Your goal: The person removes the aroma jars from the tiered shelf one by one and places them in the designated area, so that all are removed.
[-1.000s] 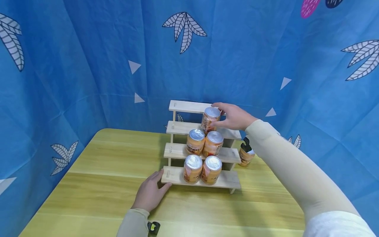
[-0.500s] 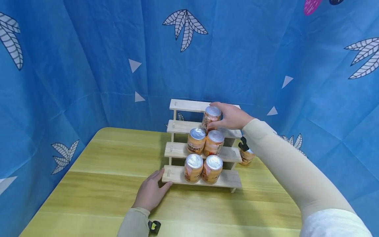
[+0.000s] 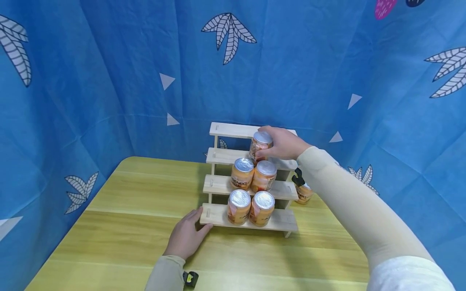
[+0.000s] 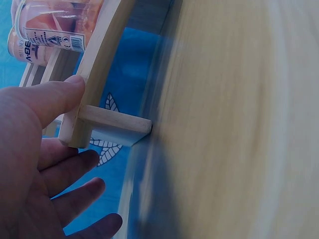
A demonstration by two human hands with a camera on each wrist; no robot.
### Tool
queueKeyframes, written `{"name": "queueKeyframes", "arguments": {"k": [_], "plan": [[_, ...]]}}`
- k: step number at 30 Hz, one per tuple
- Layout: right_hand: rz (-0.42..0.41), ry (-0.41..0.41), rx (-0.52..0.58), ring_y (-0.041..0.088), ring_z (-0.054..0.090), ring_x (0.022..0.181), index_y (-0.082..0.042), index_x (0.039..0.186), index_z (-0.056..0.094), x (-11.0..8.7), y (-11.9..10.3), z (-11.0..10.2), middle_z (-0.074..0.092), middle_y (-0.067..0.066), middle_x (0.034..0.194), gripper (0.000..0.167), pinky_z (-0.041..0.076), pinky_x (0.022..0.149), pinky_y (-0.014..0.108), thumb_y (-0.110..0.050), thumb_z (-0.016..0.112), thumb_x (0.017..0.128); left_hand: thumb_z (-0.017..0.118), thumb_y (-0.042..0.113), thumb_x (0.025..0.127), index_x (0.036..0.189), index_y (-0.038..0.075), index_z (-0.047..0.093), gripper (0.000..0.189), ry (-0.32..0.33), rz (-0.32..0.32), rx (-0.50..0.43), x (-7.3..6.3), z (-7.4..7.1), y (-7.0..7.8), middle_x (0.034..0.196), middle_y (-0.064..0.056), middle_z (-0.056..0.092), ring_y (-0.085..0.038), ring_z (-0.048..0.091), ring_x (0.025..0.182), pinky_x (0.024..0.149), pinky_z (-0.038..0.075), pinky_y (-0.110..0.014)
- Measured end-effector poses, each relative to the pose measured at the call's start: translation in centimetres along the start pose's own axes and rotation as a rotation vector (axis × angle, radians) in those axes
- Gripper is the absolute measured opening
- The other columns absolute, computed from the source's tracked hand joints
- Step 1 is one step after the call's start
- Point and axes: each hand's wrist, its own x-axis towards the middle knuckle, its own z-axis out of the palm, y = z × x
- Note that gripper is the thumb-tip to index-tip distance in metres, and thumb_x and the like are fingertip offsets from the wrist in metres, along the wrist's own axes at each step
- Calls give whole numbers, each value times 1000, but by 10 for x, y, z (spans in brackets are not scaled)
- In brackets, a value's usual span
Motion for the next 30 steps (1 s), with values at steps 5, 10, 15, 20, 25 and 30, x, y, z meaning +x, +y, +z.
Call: {"name": "queueKeyframes", "arguments": {"k": [5, 10, 15, 20, 25, 30], "plan": [[4, 5, 12, 28, 60, 112, -14, 152, 41, -2, 2, -1, 61, 9, 126, 86, 55, 91, 49, -50, 79, 84, 74, 43, 91, 146, 3, 51, 71, -8, -6, -7, 0, 1, 2, 146, -20, 53, -39, 49, 136, 112, 40, -57], [12, 22, 33, 28, 60, 110, -12, 150, 43, -5, 2, -1, 62, 9, 124, 83, 55, 90, 48, -47, 80, 84, 74, 43, 91, 146, 3, 52, 71, -7, -10, -7, 0, 1, 4, 146, -20, 53, -39, 50, 135, 112, 40, -57], [27, 48, 20, 29, 60, 110, -12, 148, 45, -8, 3, -3, 61, 10, 125, 81, 55, 90, 49, -46, 81, 84, 74, 43, 91, 146, 3, 52, 71, -5, -6, -8, 0, 2, 4, 146, -20, 53, -39, 50, 135, 112, 40, -57], [44, 67, 14, 29, 59, 109, -13, 147, 46, -11, 6, -6, 61, 10, 125, 81, 56, 89, 49, -48, 81, 83, 74, 44, 91, 146, 3, 51, 72, -4, -11, -3, 0, 3, 3, 146, -20, 53, -39, 50, 135, 112, 40, -57], [47, 84, 17, 29, 60, 108, -13, 146, 47, -13, 10, -9, 62, 10, 124, 79, 56, 87, 49, -46, 81, 83, 73, 45, 91, 147, 4, 51, 72, -6, -13, 1, 1, 3, 2, 147, -20, 52, -39, 50, 135, 112, 40, -57], [66, 90, 12, 30, 60, 108, -12, 146, 47, -17, 16, -9, 62, 12, 125, 79, 56, 88, 50, -45, 82, 83, 73, 45, 91, 147, 4, 51, 72, -5, -16, -1, 0, 3, 2, 147, -20, 52, -40, 50, 135, 112, 40, -57]]}}
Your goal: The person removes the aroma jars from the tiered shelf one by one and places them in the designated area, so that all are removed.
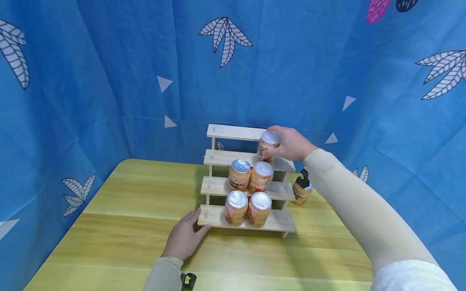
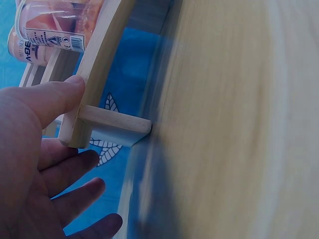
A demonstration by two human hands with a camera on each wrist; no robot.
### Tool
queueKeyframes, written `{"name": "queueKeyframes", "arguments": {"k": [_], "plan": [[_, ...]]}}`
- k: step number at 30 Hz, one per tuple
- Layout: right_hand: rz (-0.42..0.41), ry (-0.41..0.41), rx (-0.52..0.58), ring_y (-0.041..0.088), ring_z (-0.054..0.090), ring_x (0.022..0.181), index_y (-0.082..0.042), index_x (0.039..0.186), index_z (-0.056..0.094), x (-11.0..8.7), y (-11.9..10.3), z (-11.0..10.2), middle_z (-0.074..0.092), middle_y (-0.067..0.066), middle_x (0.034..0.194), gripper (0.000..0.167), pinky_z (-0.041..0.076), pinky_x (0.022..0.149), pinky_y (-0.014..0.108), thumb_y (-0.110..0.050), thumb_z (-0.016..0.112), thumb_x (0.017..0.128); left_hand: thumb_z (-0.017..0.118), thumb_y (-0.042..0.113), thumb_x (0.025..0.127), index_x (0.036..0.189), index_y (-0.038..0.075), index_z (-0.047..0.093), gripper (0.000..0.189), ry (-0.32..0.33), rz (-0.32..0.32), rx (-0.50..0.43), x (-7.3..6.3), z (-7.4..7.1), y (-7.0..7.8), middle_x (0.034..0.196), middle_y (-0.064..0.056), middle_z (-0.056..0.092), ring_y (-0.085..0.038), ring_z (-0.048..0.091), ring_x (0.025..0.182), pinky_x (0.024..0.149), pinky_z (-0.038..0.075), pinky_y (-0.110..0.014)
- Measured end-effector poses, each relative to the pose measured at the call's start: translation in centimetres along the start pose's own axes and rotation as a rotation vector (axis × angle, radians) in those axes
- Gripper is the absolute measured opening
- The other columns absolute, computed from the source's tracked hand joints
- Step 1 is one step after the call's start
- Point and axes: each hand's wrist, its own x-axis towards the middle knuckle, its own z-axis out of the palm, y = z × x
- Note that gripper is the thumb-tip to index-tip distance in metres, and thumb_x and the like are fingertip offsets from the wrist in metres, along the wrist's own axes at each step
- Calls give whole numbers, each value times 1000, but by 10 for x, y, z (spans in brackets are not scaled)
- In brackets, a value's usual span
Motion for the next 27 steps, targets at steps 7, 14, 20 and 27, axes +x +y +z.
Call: {"name": "queueKeyframes", "arguments": {"k": [7, 14, 20, 27], "plan": [[38, 2, -3, 32, 60, 109, -13, 147, 46, -8, 12, -5, 61, 13, 125, 79, 57, 89, 52, -47, 80, 84, 73, 44, 92, 147, 4, 50, 72, -9, -2, 2, -1, 0, 1, 147, -20, 52, -40, 50, 135, 112, 40, -57], [65, 7, 4, 33, 60, 109, -13, 146, 46, -15, 23, -12, 61, 13, 126, 78, 58, 87, 52, -45, 80, 85, 73, 44, 92, 147, 4, 50, 72, -17, -14, -5, -1, -1, 2, 148, -21, 51, -41, 49, 135, 112, 39, -58], [76, 19, 17, 34, 60, 112, -11, 146, 46, -21, 35, -16, 60, 15, 128, 79, 57, 88, 54, -46, 80, 85, 73, 44, 92, 148, 4, 49, 73, -26, -15, -20, -1, -1, 1, 148, -21, 51, -41, 49, 136, 112, 39, -58], [78, 37, -4, 35, 62, 110, -10, 145, 46, -27, 47, -21, 61, 17, 127, 79, 57, 87, 54, -49, 79, 85, 73, 47, 91, 148, 5, 49, 75, -20, -19, -24, -1, 0, 0, 148, -21, 50, -41, 48, 136, 112, 39, -58]]}}
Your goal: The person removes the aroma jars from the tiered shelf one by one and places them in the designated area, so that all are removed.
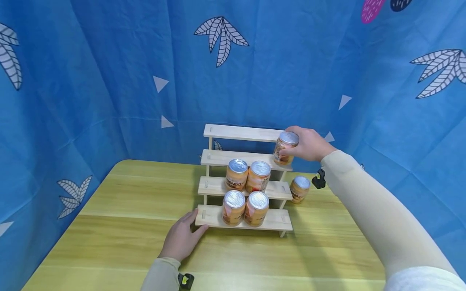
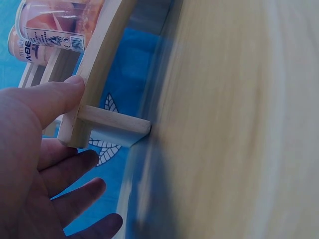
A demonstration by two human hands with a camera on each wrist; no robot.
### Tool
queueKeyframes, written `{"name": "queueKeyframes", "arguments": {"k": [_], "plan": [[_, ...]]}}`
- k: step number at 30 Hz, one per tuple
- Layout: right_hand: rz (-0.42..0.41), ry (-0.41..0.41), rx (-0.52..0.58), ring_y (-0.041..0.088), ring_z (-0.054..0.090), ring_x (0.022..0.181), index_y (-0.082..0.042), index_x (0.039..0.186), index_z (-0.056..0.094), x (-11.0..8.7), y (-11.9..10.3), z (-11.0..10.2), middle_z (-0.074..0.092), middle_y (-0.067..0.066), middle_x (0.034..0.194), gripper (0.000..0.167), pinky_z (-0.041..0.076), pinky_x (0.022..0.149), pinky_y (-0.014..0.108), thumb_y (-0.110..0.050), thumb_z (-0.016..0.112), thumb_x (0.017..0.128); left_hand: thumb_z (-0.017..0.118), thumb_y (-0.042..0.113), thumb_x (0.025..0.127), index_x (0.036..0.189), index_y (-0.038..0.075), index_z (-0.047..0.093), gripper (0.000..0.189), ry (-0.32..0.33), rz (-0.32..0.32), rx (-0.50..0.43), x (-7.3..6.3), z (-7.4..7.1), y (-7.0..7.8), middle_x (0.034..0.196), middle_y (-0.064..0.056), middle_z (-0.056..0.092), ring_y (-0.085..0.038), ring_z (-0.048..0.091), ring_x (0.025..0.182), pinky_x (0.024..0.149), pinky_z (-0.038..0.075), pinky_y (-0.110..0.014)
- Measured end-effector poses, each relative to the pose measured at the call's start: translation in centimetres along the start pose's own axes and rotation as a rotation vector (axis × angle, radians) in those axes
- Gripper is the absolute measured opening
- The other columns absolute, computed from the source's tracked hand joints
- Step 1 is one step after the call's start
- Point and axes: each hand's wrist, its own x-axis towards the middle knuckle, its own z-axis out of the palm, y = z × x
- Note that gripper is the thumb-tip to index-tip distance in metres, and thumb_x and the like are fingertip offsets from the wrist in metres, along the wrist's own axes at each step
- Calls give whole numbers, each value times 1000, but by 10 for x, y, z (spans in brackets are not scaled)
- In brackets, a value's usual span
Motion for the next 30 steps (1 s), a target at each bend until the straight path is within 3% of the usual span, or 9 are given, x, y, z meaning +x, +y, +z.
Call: {"name": "queueKeyframes", "arguments": {"k": [8, 10, 12, 17, 18, 21, 24, 27, 30], "plan": [[20, 5, -29, 36, 62, 110, -9, 146, 46, -11, 11, -10, 61, 18, 127, 82, 57, 86, 55, -51, 79, 84, 72, 48, 91, 149, 5, 48, 76, -11, 15, 1, 2, 3, 2, 148, -21, 50, -41, 48, 136, 112, 39, -58], [29, 14, -43, 37, 61, 111, -10, 145, 47, -12, 14, -12, 62, 18, 126, 82, 48, 98, 64, -53, 79, 83, 72, 47, 92, 149, 4, 47, 76, -10, 21, 3, 2, 2, 2, 148, -22, 50, -42, 48, 135, 112, 39, -58], [36, 21, -51, 37, 61, 111, -10, 145, 48, -14, 18, -12, 63, 17, 125, 82, 42, 102, 67, -54, 79, 82, 71, 47, 92, 149, 4, 47, 76, -10, 23, 11, 1, 1, 2, 148, -22, 50, -42, 48, 135, 112, 39, -58], [45, 15, -38, 35, 61, 106, -8, 145, 48, -17, 29, -7, 64, 17, 121, 81, 49, 94, 60, -52, 79, 83, 71, 47, 93, 149, 2, 47, 75, -7, 20, 22, -3, -2, -2, 147, -23, 50, -43, 48, 135, 111, 40, -59], [47, 12, -33, 35, 62, 106, -8, 144, 48, -18, 32, -6, 64, 17, 120, 81, 47, 99, 61, -51, 79, 83, 71, 47, 93, 148, 2, 47, 75, -7, 18, 24, -4, -2, -2, 147, -23, 50, -44, 48, 135, 111, 40, -59], [47, 14, -32, 35, 63, 105, -7, 143, 49, -20, 39, -4, 66, 17, 117, 81, 27, 116, 66, -50, 80, 83, 71, 47, 93, 148, 2, 48, 75, -7, 14, 28, -5, -2, -5, 147, -23, 51, -44, 49, 134, 110, 40, -60], [48, 27, -36, 36, 64, 105, -6, 142, 50, -24, 45, -6, 68, 16, 114, 80, 5, 121, 67, -50, 82, 82, 71, 47, 93, 148, 2, 47, 75, -10, 16, 27, -3, 0, -5, 147, -24, 50, -44, 49, 134, 110, 40, -60], [60, 32, -31, 40, 61, 111, -6, 142, 49, -27, 50, -11, 68, 17, 115, 81, 9, 121, 66, -49, 81, 82, 70, 48, 93, 149, 2, 46, 76, -13, 21, 22, -1, 1, -5, 147, -24, 49, -44, 48, 135, 110, 40, -60], [75, 33, -28, 47, 52, 124, -6, 144, 48, -31, 57, -14, 66, 19, 118, 83, 32, 113, 66, -50, 81, 82, 69, 48, 94, 150, 2, 45, 76, -18, 27, 27, 1, 1, -2, 148, -25, 49, -45, 48, 135, 111, 40, -60]]}}
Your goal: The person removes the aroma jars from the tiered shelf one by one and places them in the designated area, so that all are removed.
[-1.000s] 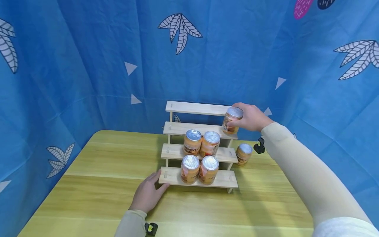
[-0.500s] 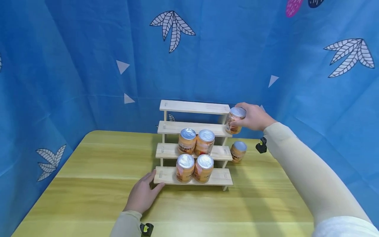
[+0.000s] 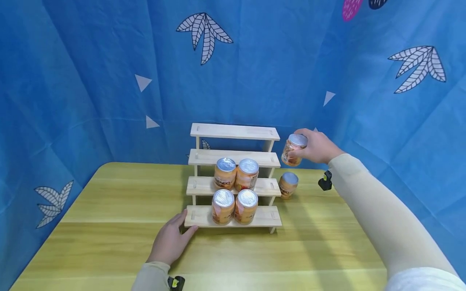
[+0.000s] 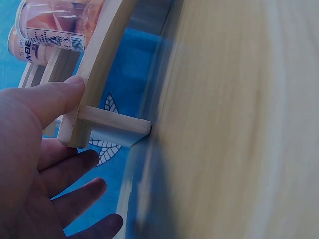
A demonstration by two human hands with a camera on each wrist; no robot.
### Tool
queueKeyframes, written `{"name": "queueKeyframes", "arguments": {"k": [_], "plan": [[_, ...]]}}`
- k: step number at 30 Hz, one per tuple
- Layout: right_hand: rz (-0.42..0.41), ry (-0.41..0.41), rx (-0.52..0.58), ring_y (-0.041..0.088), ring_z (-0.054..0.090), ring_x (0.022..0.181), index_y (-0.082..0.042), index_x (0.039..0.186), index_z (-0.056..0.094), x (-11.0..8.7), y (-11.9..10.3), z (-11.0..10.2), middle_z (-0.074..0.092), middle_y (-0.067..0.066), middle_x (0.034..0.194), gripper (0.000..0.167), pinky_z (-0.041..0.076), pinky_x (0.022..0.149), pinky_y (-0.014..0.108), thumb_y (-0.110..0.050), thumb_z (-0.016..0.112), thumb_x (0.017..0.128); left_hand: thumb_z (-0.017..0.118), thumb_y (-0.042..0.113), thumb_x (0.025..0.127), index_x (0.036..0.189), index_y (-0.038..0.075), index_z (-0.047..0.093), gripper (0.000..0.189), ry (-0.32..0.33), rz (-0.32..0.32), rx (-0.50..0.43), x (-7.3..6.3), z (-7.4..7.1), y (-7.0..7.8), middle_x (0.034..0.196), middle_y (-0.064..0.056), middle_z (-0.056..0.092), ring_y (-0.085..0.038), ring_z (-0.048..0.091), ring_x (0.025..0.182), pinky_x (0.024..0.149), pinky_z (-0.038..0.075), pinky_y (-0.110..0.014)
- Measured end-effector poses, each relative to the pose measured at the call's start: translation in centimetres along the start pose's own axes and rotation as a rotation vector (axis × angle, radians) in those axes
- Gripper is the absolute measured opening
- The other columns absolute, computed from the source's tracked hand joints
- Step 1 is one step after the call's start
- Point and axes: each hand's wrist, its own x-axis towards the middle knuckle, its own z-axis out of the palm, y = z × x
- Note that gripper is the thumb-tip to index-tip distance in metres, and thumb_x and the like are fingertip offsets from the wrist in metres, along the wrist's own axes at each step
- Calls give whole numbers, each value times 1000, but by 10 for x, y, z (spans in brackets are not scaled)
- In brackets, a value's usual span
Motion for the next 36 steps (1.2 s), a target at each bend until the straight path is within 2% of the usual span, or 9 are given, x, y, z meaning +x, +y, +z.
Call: {"name": "queueKeyframes", "arguments": {"k": [2, 4, 6, 9, 21, 28, 36], "plan": [[11, -5, 1, 50, 44, 132, -6, 145, 46, -2, 4, 0, 64, 21, 121, 84, 47, 101, 64, -50, 80, 83, 69, 48, 94, 150, 2, 45, 76, -4, 0, 3, 0, -2, 1, 148, -25, 49, -45, 47, 135, 111, 39, -60], [19, -9, 2, 48, 49, 128, -5, 146, 45, -5, 8, 0, 63, 21, 122, 84, 55, 88, 58, -50, 80, 83, 70, 47, 94, 150, 2, 45, 76, -8, -2, 5, 0, -3, 2, 147, -25, 49, -45, 48, 134, 111, 39, -60], [26, -14, -2, 44, 55, 122, -4, 147, 44, -8, 12, 0, 62, 22, 123, 85, 57, 83, 54, -49, 80, 84, 70, 46, 94, 150, 2, 45, 76, -7, 0, 4, 0, -3, 2, 147, -25, 49, -45, 48, 134, 111, 39, -60], [36, -30, -8, 36, 63, 103, -2, 148, 42, -14, 18, 2, 62, 22, 122, 85, 58, 77, 49, -47, 79, 85, 70, 47, 94, 149, 1, 45, 76, -9, 3, 2, 0, -3, 3, 147, -25, 49, -45, 48, 134, 111, 40, -60], [48, -54, -15, 37, 63, 101, 2, 145, 44, -31, 40, 10, 61, 24, 121, 78, 57, 76, 51, -40, 78, 88, 70, 46, 94, 150, 2, 44, 76, -30, -18, -8, 0, -6, 4, 148, -25, 48, -46, 47, 135, 111, 38, -60], [64, -78, -9, 38, 63, 103, 1, 146, 42, -34, 52, 16, 61, 24, 122, 79, 57, 76, 52, -42, 76, 89, 69, 49, 94, 151, 4, 44, 76, -20, -25, -12, 1, -6, 4, 149, -24, 48, -45, 47, 136, 112, 38, -60], [92, -101, -7, 36, 64, 101, 2, 147, 40, -40, 66, 30, 62, 25, 121, 84, 57, 73, 46, -44, 78, 87, 68, 50, 94, 151, 3, 44, 77, -23, -19, -16, 2, -5, 2, 149, -23, 48, -44, 46, 136, 112, 38, -59]]}}
